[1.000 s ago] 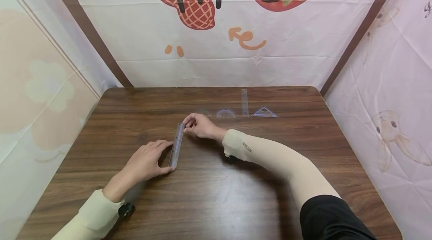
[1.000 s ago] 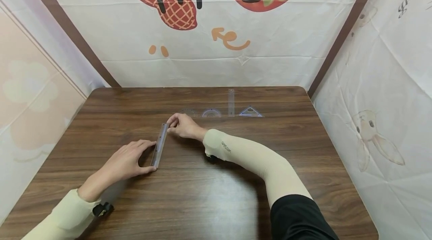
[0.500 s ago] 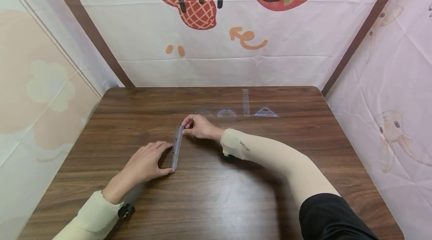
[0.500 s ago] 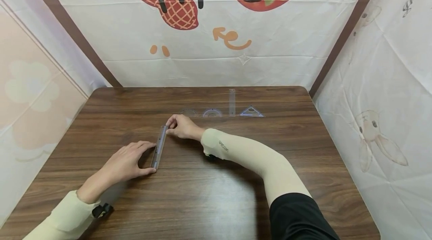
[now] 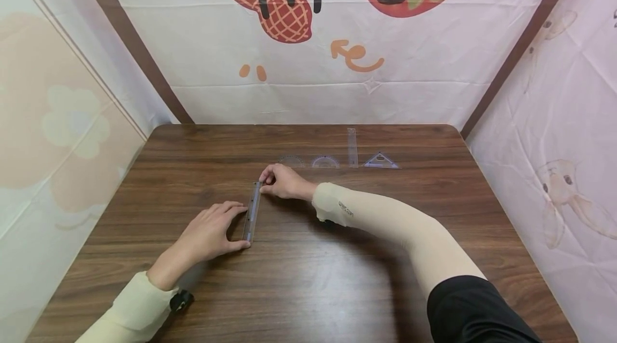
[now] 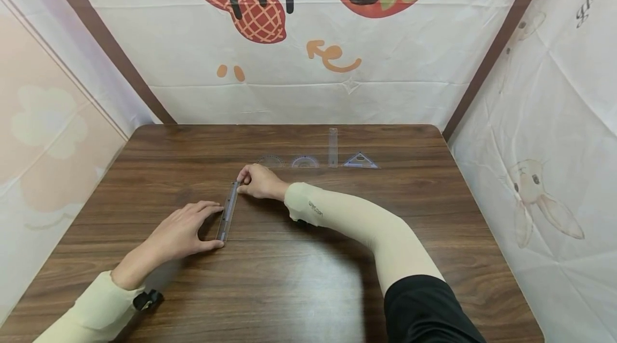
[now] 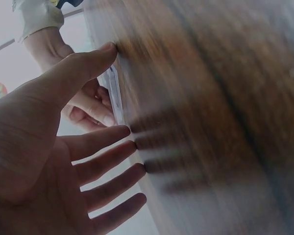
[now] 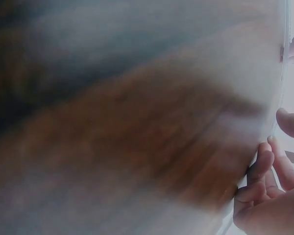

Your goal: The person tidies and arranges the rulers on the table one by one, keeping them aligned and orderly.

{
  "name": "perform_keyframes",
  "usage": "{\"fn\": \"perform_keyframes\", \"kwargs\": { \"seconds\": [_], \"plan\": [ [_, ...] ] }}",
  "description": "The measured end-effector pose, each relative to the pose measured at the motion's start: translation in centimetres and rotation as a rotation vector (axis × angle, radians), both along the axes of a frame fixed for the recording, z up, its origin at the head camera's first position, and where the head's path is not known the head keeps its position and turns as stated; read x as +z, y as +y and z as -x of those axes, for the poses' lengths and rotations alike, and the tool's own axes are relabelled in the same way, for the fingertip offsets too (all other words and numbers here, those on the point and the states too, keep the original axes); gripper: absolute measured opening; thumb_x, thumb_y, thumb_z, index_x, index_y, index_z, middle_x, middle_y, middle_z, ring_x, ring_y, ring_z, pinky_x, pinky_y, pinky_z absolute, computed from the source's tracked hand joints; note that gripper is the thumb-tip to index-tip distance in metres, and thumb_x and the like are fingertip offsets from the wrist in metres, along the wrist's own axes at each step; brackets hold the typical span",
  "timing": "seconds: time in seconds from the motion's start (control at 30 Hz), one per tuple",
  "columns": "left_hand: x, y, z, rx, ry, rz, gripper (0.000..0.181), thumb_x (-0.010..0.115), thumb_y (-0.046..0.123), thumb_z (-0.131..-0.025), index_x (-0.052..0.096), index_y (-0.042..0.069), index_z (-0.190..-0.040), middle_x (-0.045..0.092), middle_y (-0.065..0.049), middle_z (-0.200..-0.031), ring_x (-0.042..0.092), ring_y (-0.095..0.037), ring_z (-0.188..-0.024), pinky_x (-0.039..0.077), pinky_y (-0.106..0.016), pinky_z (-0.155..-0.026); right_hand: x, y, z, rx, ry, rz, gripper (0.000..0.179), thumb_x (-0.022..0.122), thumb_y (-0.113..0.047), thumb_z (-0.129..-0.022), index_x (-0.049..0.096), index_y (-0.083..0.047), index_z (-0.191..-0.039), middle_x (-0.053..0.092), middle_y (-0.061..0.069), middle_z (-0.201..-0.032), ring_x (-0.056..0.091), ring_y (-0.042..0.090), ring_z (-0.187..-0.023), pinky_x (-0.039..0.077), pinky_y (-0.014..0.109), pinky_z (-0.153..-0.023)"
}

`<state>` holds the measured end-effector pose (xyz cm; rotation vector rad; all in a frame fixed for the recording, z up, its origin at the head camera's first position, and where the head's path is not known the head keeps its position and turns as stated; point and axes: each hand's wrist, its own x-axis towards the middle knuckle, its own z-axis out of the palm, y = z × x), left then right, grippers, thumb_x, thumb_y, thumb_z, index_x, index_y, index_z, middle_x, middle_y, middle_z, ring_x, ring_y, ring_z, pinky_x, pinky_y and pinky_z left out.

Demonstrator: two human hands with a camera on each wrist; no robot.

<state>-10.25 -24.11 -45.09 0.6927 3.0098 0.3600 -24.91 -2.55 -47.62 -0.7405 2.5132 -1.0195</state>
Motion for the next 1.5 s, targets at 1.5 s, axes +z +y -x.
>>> {"fn": "perform_keyframes", "kwargs": {
  "seconds": [1.5],
  "plan": [
    [0.49, 0.32, 0.24, 0.027, -0.013, 0.012, 0.077, 0.087, 0.053, -0.086, 0.066, 0.004, -0.142, 0.065, -0.016, -0.141, 0.064, -0.042, -0.124, 0.052, -0.064, -0.098, 0.46, -0.01, -0.38, 0.06, 0.109, -0.087, 0.026, 0.08, -0.028, -0.1, 0.072, -0.014, -0.121, 0.063, -0.001, -0.109, 0.058, 0.013, -0.1, 0.049, 0.029, -0.091]
  ]
}}
